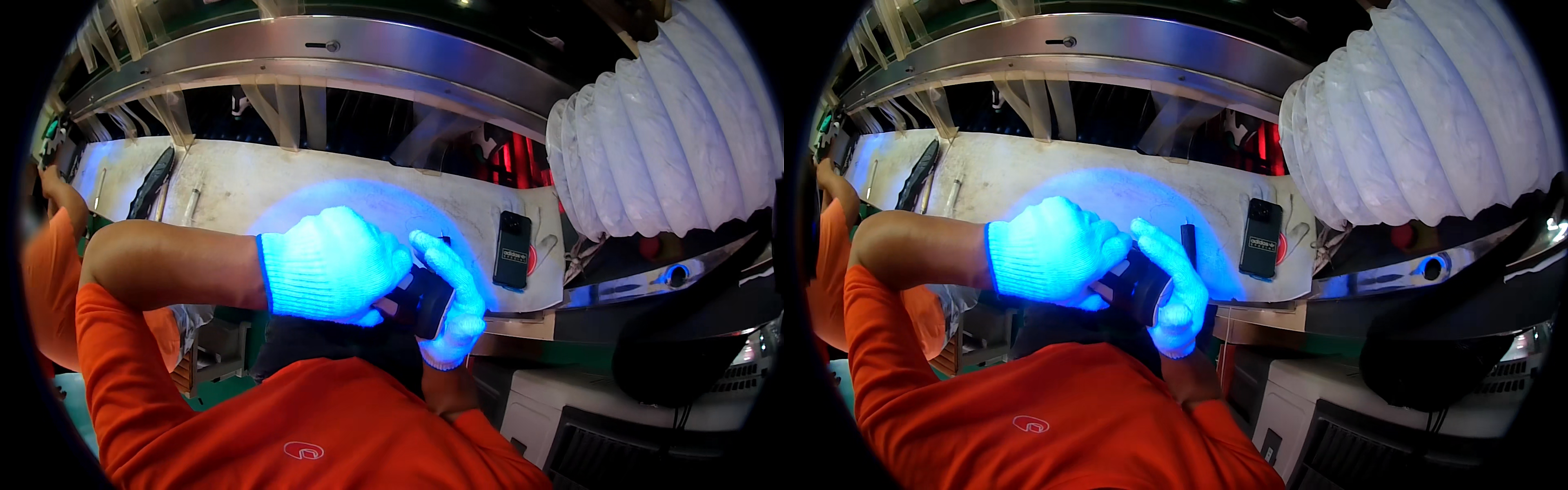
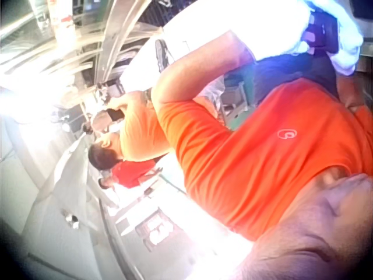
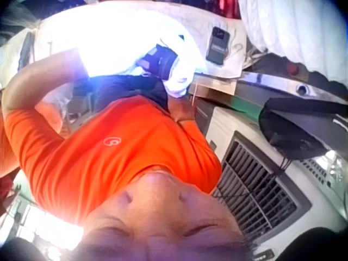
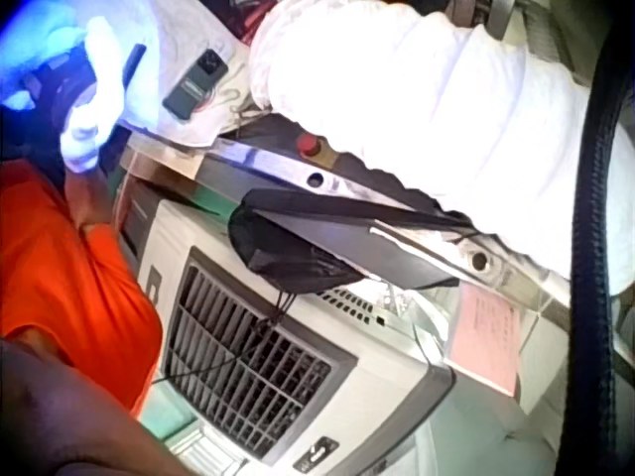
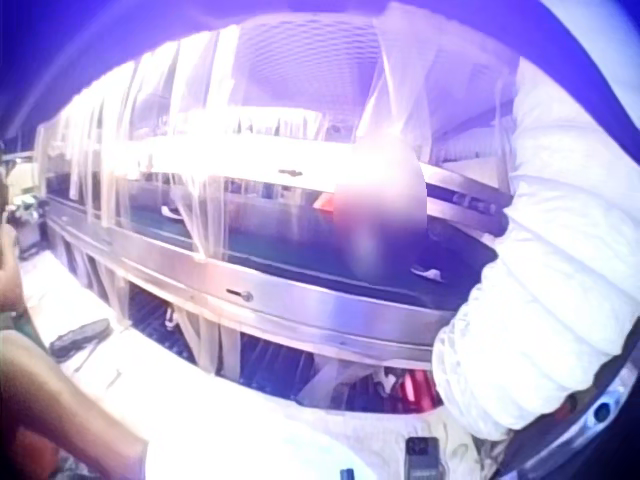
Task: The person cleans a white and black sneaker using a small black tool and a white cloth. They repeatedly scrub the shoe's upper and sole, then wipe it down with the cloth. The person handles the shoe one at a time, rotating it to access different areas.
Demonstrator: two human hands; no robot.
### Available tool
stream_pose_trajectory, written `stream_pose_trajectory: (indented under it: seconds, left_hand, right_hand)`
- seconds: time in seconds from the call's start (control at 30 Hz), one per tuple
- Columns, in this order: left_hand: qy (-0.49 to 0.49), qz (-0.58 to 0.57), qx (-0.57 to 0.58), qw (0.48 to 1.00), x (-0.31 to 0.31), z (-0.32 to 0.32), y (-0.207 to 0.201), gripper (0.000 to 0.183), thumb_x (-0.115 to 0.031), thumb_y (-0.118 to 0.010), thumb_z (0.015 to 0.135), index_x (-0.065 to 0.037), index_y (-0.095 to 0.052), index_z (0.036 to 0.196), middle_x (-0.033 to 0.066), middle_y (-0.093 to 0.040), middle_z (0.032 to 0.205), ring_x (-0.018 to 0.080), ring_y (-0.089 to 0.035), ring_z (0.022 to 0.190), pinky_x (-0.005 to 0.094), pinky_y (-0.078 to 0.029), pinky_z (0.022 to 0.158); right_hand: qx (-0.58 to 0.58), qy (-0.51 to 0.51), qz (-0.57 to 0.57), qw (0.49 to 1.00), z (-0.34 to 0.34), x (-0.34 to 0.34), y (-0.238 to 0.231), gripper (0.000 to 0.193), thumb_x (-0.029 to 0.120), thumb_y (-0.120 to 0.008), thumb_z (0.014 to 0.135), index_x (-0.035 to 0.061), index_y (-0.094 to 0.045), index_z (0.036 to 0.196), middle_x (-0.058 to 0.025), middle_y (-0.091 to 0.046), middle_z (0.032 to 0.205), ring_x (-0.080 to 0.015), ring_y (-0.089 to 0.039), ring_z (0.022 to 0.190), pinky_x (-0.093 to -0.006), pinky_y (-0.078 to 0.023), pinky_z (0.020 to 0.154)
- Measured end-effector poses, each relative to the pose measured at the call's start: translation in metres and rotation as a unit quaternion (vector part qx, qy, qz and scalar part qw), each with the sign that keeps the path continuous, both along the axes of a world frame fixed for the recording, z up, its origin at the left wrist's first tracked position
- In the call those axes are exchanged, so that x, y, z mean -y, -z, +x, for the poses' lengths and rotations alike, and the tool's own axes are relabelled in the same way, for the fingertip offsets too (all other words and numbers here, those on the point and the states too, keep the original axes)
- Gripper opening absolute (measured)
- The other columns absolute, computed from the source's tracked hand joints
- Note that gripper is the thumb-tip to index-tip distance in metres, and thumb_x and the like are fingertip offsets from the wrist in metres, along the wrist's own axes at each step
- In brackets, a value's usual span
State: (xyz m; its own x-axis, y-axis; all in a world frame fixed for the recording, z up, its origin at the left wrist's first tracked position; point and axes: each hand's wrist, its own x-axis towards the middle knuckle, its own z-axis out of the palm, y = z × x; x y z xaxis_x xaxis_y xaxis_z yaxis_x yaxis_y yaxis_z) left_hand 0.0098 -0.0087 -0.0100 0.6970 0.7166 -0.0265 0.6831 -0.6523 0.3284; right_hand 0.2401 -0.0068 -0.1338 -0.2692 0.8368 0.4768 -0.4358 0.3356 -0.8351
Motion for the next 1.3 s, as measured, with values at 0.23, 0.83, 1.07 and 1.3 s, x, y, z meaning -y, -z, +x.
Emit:
stream_pose_trajectory:
  seconds: [0.23,0.83,1.07,1.3]
  left_hand:
    - [-0.018,-0.011,-0.032,0.999,0.004,0.009,-0.003,0.047,-0.044,-0.089,0.090,-0.007,-0.068,0.110,0.0127,-0.075,0.098,0.0345,-0.078,0.085,0.0470,-0.062,0.069]
    - [-0.160,0.070,-0.004,0.985,0.017,-0.023,0.006,0.076,-0.051,-0.100,0.072,-0.005,-0.076,0.127,0.0155,-0.083,0.108,0.0357,-0.083,0.089,0.0441,-0.066,0.073]
    - [-0.217,0.065,0.027,0.974,0.029,-0.045,0.011,0.076,-0.056,-0.097,0.075,-0.007,-0.077,0.129,0.0156,-0.083,0.108,0.0366,-0.083,0.092,0.0473,-0.067,0.077]
    - [-0.141,0.064,0.000,0.988,0.016,-0.029,0.005,0.077,-0.054,-0.098,0.075,-0.004,-0.075,0.130,0.0146,-0.084,0.106,0.0355,-0.084,0.088,0.0450,-0.067,0.072]
  right_hand:
    - [0.021,0.042,-0.015,0.999,0.001,0.001,0.000,0.102,0.082,-0.050,0.108,-0.0073,-0.064,0.154,-0.0268,-0.065,0.158,-0.0390,-0.063,0.147,-0.0534,-0.046,0.128]
    - [-0.102,-0.014,0.125,0.987,-0.043,-0.034,0.018,0.076,0.033,-0.102,0.079,0.0021,-0.066,0.138,-0.0238,-0.071,0.137,-0.0449,-0.069,0.136,-0.0642,-0.049,0.123]
    - [-0.152,-0.083,0.126,0.977,-0.064,-0.049,0.018,0.082,0.032,-0.103,0.075,-0.0014,-0.064,0.139,-0.0243,-0.071,0.137,-0.0429,-0.068,0.135,-0.0530,-0.048,0.121]
    - [-0.047,-0.132,-0.008,0.990,-0.022,-0.029,0.006,0.141,0.051,-0.110,0.060,-0.0074,-0.043,0.169,-0.0328,-0.046,0.172,-0.0443,-0.054,0.155,-0.0521,-0.040,0.131]
